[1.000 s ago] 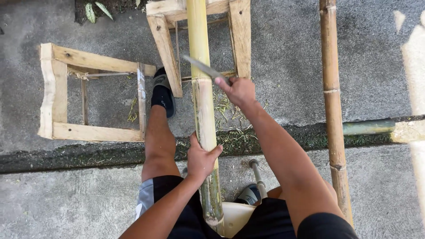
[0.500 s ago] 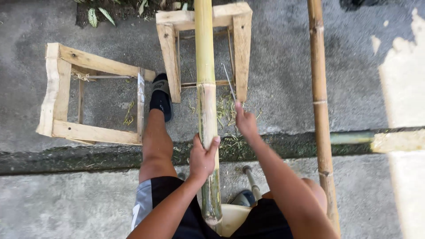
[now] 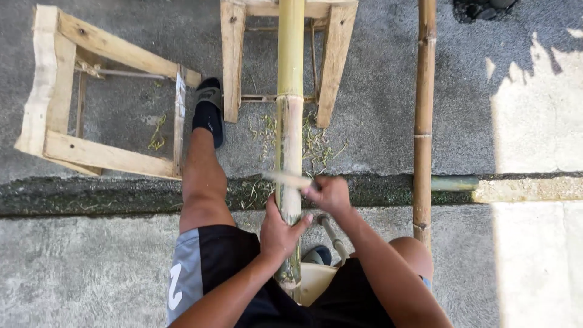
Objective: Scraping the outer layer of a bamboo pole using a knife.
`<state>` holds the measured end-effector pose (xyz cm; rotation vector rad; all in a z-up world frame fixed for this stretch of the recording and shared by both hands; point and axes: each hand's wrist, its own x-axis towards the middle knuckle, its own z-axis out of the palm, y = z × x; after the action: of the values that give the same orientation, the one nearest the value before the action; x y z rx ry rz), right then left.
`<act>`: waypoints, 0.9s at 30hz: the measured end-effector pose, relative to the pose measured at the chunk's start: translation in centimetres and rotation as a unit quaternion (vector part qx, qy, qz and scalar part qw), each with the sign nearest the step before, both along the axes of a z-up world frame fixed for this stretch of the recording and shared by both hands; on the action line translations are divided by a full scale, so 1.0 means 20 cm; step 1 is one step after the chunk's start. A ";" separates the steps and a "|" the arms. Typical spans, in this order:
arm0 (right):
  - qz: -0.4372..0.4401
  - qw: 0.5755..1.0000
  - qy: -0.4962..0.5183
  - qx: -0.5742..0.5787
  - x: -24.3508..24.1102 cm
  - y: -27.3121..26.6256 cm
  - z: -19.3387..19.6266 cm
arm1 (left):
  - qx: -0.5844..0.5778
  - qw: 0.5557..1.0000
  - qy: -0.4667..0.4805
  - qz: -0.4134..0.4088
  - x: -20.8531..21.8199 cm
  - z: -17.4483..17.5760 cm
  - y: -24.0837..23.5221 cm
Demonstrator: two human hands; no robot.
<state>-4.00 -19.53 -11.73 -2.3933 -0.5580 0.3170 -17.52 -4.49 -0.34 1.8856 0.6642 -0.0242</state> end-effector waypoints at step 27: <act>-0.166 0.979 0.098 -0.063 0.35 0.08 0.28 | -0.027 0.999 -0.020 -0.020 -0.01 -0.03 0.00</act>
<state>2.91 -18.00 -6.21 -2.4876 -0.0460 0.4428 -17.73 -4.42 -0.93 1.8438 0.5923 -0.0299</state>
